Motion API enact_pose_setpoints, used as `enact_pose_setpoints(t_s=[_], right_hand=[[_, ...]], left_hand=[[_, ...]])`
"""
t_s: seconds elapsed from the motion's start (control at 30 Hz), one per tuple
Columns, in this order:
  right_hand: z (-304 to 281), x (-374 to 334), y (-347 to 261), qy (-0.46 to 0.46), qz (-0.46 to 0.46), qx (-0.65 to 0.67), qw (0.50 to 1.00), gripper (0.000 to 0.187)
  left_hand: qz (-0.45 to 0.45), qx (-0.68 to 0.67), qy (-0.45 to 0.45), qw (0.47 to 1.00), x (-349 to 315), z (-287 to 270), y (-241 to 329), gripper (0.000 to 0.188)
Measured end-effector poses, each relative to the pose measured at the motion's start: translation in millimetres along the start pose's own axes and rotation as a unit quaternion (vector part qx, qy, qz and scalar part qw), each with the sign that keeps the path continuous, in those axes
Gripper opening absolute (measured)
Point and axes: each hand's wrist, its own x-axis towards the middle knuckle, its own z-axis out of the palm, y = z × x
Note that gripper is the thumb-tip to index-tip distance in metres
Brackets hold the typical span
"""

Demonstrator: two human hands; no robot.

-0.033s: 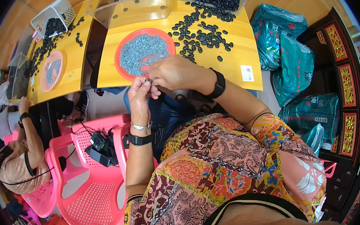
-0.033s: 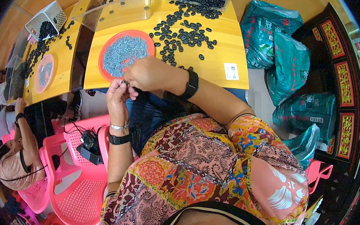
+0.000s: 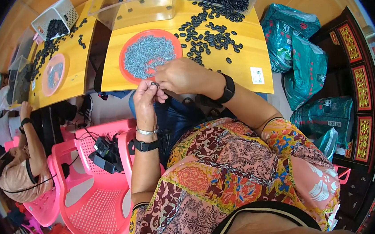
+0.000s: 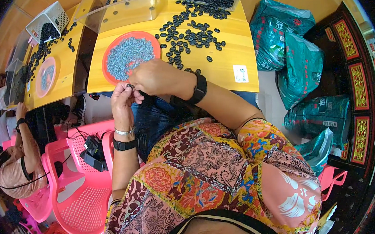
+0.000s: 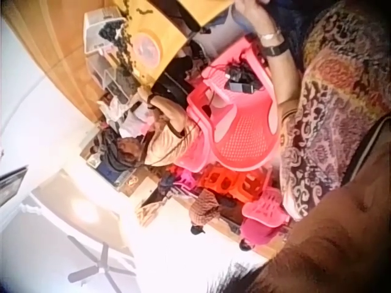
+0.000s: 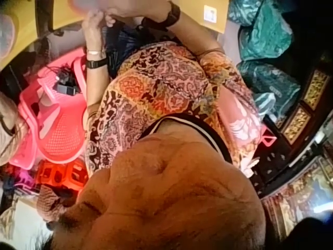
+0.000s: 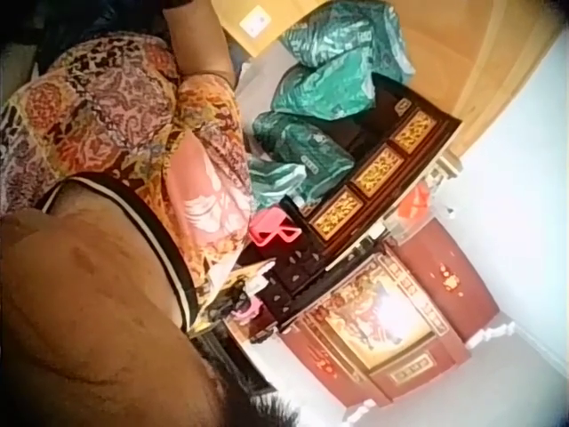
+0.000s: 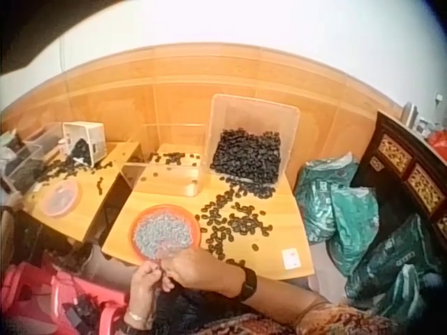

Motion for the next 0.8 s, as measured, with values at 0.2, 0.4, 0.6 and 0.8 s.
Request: enact_pose_setpoints(t_s=[0.2, 0.4, 0.6, 0.8], right_hand=[[-8.4, -6.6, -0.6, -0.023, 0.103, 0.206, 0.973, 0.014], [-0.5, -9.6, 7.9, -0.005, 0.189, 0.384, 0.904, 0.012], [1.1, -9.4, 4.9, 0.072, 0.191, 0.333, 0.921, 0.019], [2.0, -10.8, -1.6, 0.044, 0.195, 0.332, 0.922, 0.015]], left_hand=[[0.011, -0.025, -0.02, 0.999, -2.1, 3.7, 1.9, 0.015], [0.018, 0.002, -0.016, 1.0, -5.5, 10.0, 4.7, 0.015], [0.027, 0.075, 0.012, 0.997, -5.1, 8.7, -0.6, 0.013], [0.037, 0.11, 0.023, 0.993, -6.9, 11.6, 1.6, 0.013]])
